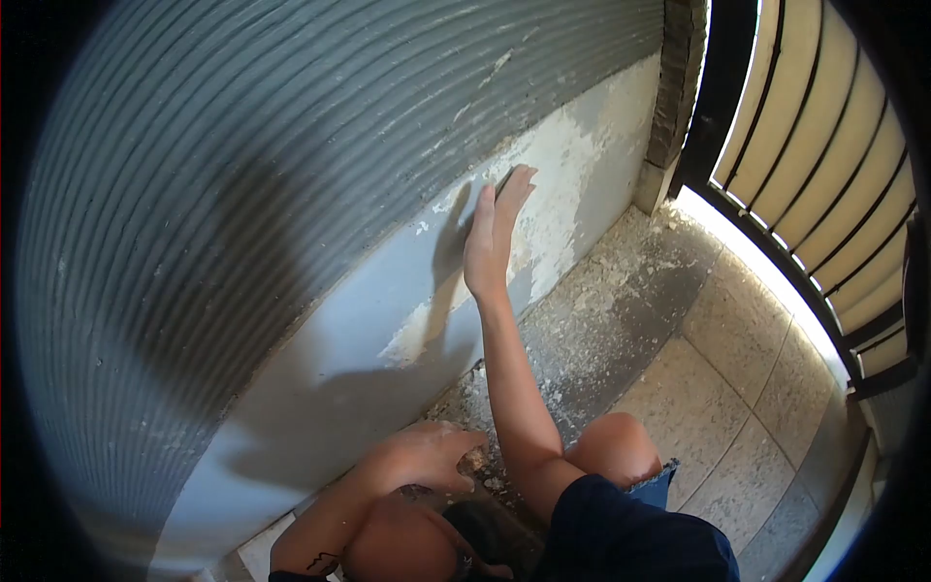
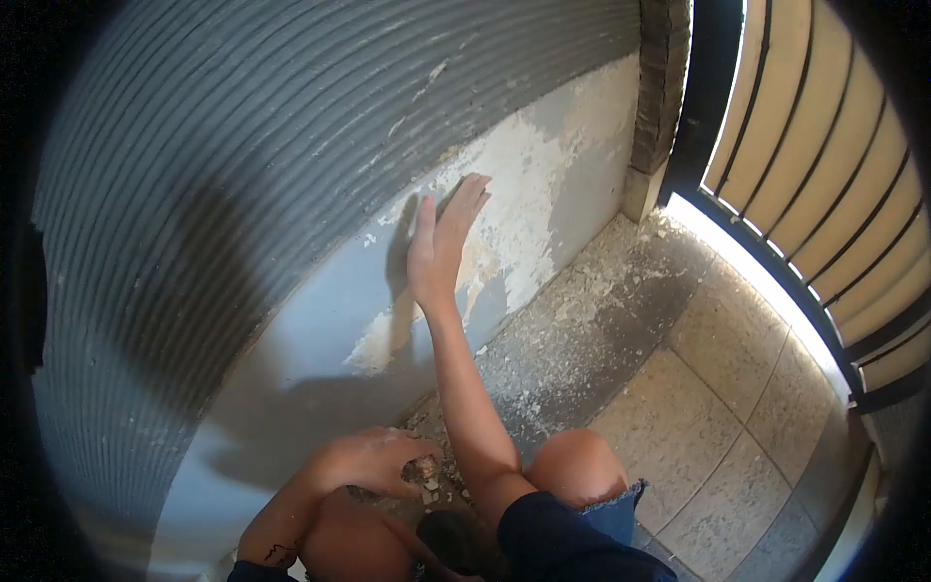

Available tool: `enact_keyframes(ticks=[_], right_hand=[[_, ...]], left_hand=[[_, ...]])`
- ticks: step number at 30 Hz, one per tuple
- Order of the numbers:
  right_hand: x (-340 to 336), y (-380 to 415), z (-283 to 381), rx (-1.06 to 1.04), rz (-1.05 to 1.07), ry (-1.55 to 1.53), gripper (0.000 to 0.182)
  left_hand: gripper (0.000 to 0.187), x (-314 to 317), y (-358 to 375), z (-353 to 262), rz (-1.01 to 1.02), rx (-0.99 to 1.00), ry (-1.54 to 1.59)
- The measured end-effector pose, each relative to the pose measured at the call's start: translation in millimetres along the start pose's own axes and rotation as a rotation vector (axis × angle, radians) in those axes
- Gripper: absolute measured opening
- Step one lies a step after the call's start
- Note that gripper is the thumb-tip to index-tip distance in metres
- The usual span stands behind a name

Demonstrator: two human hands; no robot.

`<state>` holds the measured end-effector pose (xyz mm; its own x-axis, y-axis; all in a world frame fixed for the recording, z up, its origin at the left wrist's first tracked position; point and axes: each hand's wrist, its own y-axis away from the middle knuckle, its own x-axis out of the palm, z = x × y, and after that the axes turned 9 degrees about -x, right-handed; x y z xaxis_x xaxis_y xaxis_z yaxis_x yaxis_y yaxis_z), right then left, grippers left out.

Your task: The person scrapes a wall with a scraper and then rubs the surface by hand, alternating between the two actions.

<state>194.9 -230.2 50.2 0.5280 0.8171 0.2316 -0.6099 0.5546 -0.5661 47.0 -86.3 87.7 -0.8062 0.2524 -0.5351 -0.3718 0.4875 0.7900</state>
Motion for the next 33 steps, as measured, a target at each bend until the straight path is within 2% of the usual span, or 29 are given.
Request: enact_keyframes(ticks=[5, 7, 11, 13, 14, 15, 17, 19, 21, 23, 24, 27, 29, 30, 33], right_hand=[[4, 31, -15, -0.05, -0.031, 0.011, 0.063], [12, 49, -17, -0.056, -0.073, -0.007, 0.058], [10, 52, -23, -0.11, -0.079, 0.038, 0.059], [10, 40, -13, -0.12, -0.124, 0.014, 0.057], [10, 32, -5, -0.124, -0.205, -0.085, 0.056], [12, 26, 0, -0.129, -0.284, -0.187, 0.055], [12, 21, 5, -0.142, -0.307, -0.213, 0.053], [7, 31, 6, 0.003, -0.213, -0.142, 0.054], [7, 42, 9, 0.03, -0.143, 0.114, 0.055], [8, 44, 18, 0.042, -0.062, 0.158, 0.054], [11, 42, 16, 0.084, -0.07, 0.187, 0.054], [5, 15, -6, 0.161, -0.048, 0.184, 0.063], [-2, -17, -16, 0.264, -0.09, 0.147, 0.072], [-9, -23, -42, 0.212, -0.098, 0.138, 0.073], [-15, -15, -44, 0.233, -0.031, 0.187, 0.071]], left_hand=[[0.052, -11, 2, -11, -0.055, 0.087, -0.024], [0.048, -14, 7, -19, -0.001, 0.289, 0.093], [0.047, -25, 23, -28, -0.03, 0.322, 0.112], [0.05, -27, 24, -18, -0.24, 0.379, 0.253], [0.05, -34, 26, -15, -0.236, 0.382, 0.262], [0.052, -45, 32, -13, -0.251, 0.328, 0.259], [0.054, -60, 44, -6, -0.281, 0.275, 0.261], [0.055, -72, 61, 0, -0.299, 0.304, 0.3], [0.053, -86, 83, -1, -0.365, 0.304, 0.335], [0.049, -96, 108, -6, -0.63, 0.282, 0.349], [0.049, -104, 122, -13, -0.616, 0.176, 0.339], [0.048, -108, 130, -18, -0.734, 0.126, 0.393], [0.044, -100, 127, -21, -0.753, 0.053, 0.491], [0.043, -93, 122, -19, -0.685, 0.056, 0.465], [0.042, -61, 112, -24, -0.495, -0.04, 0.429]])
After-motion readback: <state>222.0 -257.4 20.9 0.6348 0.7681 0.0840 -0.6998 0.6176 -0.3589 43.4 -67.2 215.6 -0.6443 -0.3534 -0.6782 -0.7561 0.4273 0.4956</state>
